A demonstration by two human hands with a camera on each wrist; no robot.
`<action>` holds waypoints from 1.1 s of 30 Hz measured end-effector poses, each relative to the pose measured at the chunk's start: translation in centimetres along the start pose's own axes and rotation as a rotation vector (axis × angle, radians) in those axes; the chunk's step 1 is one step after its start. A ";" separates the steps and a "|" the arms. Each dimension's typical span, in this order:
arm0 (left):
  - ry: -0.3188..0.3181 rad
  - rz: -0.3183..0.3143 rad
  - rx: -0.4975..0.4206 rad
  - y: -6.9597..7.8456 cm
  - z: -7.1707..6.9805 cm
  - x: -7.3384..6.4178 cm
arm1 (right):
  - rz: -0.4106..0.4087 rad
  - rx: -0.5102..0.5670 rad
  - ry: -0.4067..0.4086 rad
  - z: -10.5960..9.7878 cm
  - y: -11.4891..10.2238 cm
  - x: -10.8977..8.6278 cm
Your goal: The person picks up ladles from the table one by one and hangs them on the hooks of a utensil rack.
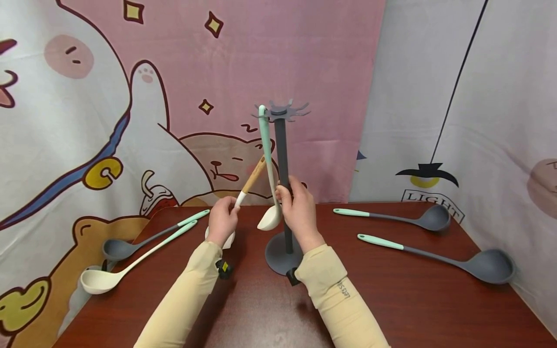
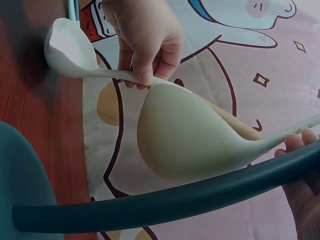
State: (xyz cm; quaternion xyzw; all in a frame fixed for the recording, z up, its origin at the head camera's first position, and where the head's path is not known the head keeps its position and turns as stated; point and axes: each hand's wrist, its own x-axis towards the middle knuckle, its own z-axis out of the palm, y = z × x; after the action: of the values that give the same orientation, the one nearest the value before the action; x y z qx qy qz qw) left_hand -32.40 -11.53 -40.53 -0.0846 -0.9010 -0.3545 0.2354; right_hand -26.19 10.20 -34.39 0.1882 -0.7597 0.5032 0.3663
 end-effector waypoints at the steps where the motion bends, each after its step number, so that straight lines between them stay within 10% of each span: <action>1: 0.003 0.004 -0.003 0.0 0.0 -0.1 | 0.002 -0.001 -0.002 0.0 0.0 0.0; 33: 0.155 0.081 -0.232 2.4 -1.6 -1.6 | 0.002 -0.012 0.004 0.0 0.0 0.0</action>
State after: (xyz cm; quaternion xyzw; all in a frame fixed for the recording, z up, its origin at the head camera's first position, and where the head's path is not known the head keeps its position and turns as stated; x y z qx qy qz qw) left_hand -29.64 -10.84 -38.87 -0.1199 -0.8288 -0.4521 0.3072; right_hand -26.19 10.23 -34.39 0.1844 -0.7621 0.4994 0.3686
